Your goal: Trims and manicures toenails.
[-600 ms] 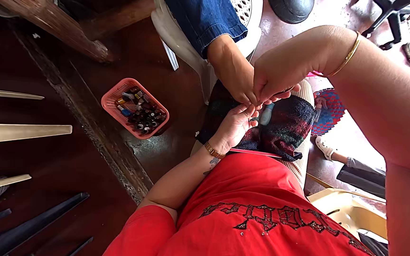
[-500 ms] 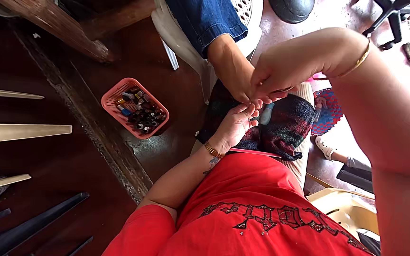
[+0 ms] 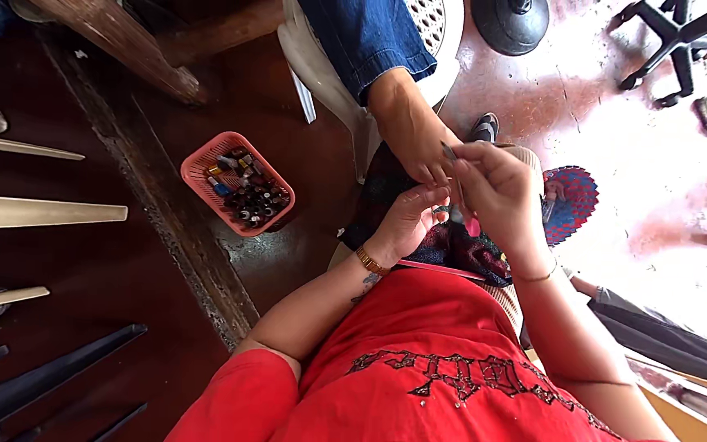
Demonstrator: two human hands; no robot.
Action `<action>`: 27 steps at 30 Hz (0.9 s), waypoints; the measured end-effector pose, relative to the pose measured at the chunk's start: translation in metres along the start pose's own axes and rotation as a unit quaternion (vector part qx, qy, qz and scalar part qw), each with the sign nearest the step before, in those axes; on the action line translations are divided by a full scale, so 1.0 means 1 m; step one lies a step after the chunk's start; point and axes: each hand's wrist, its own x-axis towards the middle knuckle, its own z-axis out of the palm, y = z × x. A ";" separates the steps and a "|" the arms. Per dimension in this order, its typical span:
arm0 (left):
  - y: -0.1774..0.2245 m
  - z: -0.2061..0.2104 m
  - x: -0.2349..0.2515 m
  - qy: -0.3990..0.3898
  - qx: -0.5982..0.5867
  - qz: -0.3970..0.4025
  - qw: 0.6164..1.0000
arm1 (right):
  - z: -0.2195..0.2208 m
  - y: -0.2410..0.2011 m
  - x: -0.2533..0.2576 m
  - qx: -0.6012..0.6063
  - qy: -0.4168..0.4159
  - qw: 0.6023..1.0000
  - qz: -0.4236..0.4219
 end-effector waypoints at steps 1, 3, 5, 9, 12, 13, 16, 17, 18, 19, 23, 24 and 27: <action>0.000 0.000 -0.001 0.000 -0.009 -0.004 1.000 | -0.002 0.005 -0.012 -0.001 0.005 1.000 0.014; 0.001 0.000 -0.002 0.002 -0.012 -0.009 1.000 | -0.003 0.014 -0.028 -0.021 0.021 0.999 0.034; 0.001 0.000 -0.003 0.002 -0.001 -0.008 1.000 | -0.001 0.021 -0.040 -0.055 0.030 0.997 0.041; 0.000 -0.001 -0.005 -0.006 0.020 0.005 1.000 | 0.008 0.022 -0.055 -0.121 0.029 0.992 0.023; 0.000 0.000 -0.006 -0.001 0.024 0.010 1.000 | 0.013 0.020 -0.054 -0.155 0.033 0.987 0.010; 0.000 0.000 -0.007 0.000 0.028 0.013 1.000 | 0.015 0.020 -0.053 -0.158 0.034 0.987 0.013; -0.001 -0.001 -0.006 0.004 0.036 0.017 0.999 | 0.015 0.018 -0.052 -0.160 0.036 0.986 0.027; -0.002 -0.001 -0.006 0.003 0.038 0.019 0.999 | 0.016 0.017 -0.051 -0.163 0.036 0.986 0.030; -0.002 -0.001 -0.006 0.002 0.041 0.021 0.999 | 0.016 0.016 -0.051 -0.165 0.036 0.985 0.034; -0.002 -0.001 -0.007 0.000 0.044 0.023 0.999 | 0.016 0.014 -0.050 -0.167 0.036 0.984 0.040; 0.000 0.003 -0.009 0.010 0.055 0.025 0.998 | 0.016 0.009 -0.046 -0.193 0.033 0.979 0.057; 0.001 0.003 -0.009 0.012 0.057 0.027 0.998 | 0.016 0.008 -0.047 -0.195 0.031 0.978 0.061; 0.001 0.003 -0.011 0.010 0.070 0.030 0.997 | 0.017 0.008 -0.048 -0.178 0.032 0.981 0.066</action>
